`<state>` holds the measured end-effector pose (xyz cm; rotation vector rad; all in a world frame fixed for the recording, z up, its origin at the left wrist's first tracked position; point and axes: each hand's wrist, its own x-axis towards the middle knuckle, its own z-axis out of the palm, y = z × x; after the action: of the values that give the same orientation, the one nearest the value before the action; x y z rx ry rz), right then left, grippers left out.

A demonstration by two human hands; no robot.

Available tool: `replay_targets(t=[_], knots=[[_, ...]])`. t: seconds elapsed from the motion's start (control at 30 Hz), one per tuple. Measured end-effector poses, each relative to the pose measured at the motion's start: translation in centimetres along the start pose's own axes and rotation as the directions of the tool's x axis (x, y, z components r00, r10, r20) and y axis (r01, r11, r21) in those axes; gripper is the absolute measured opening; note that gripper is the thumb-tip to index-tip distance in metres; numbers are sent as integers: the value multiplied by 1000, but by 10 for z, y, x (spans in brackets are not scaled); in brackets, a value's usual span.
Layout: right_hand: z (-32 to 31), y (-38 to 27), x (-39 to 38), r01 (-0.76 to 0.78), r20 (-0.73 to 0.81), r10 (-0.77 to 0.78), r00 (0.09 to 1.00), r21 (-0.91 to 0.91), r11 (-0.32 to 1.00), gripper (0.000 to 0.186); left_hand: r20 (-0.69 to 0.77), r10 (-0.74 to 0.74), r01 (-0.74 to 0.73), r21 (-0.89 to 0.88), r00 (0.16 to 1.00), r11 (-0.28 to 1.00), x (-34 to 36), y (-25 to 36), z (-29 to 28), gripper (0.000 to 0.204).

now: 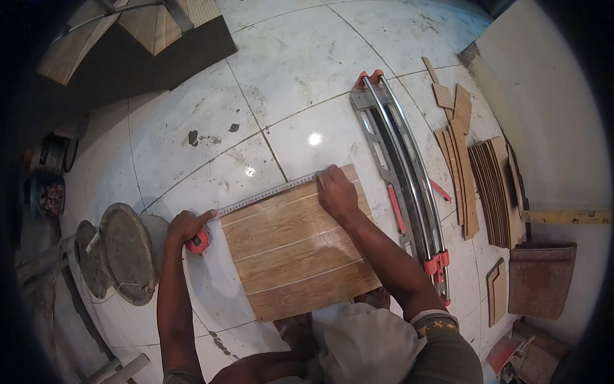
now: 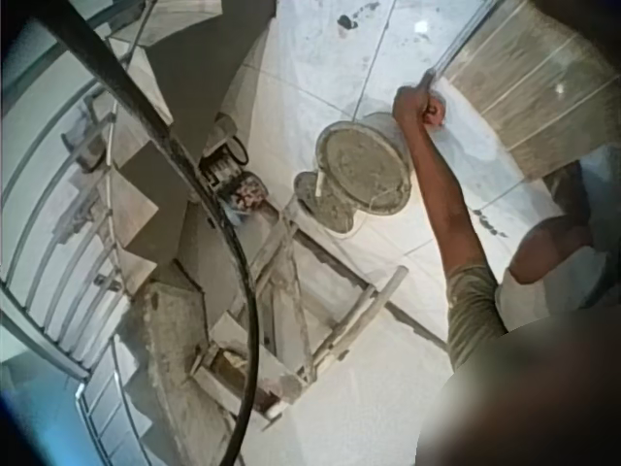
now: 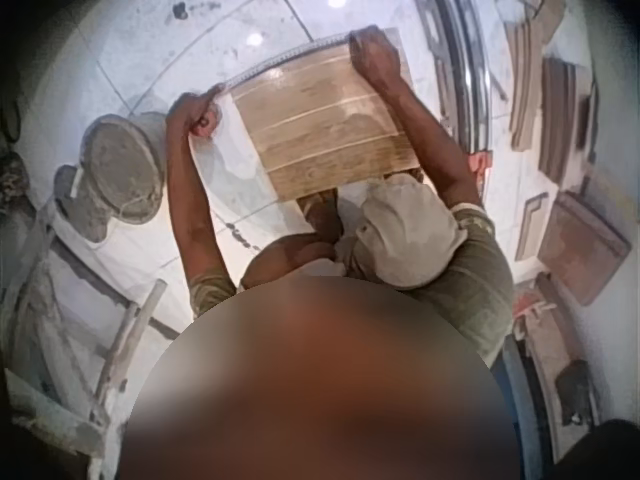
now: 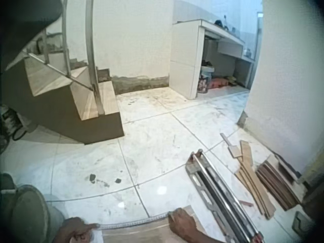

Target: Measuring a floor tile with a tape measure and cutting it using a manual tile cutter.

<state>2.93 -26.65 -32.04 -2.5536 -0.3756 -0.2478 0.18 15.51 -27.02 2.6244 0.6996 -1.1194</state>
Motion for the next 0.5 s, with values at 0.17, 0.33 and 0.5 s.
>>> replay_targets(t=[0.17, 0.33, 0.5], knots=[[-48, -7, -77, 11, 60, -9, 998, -26, 1000, 15, 88, 336, -341, 60, 938, 938, -52, -40, 59, 85], [-83, -11, -171, -109, 225, 107, 969, -2, 994, 19, 442, 353, -202, -353, 825, 913, -136, -66, 126, 56], [-102, -14, -218, -88, 213, 64, 975, 106, 990, 23, 406, 549, -224, -616, 731, 755, -176, -78, 182, 44]])
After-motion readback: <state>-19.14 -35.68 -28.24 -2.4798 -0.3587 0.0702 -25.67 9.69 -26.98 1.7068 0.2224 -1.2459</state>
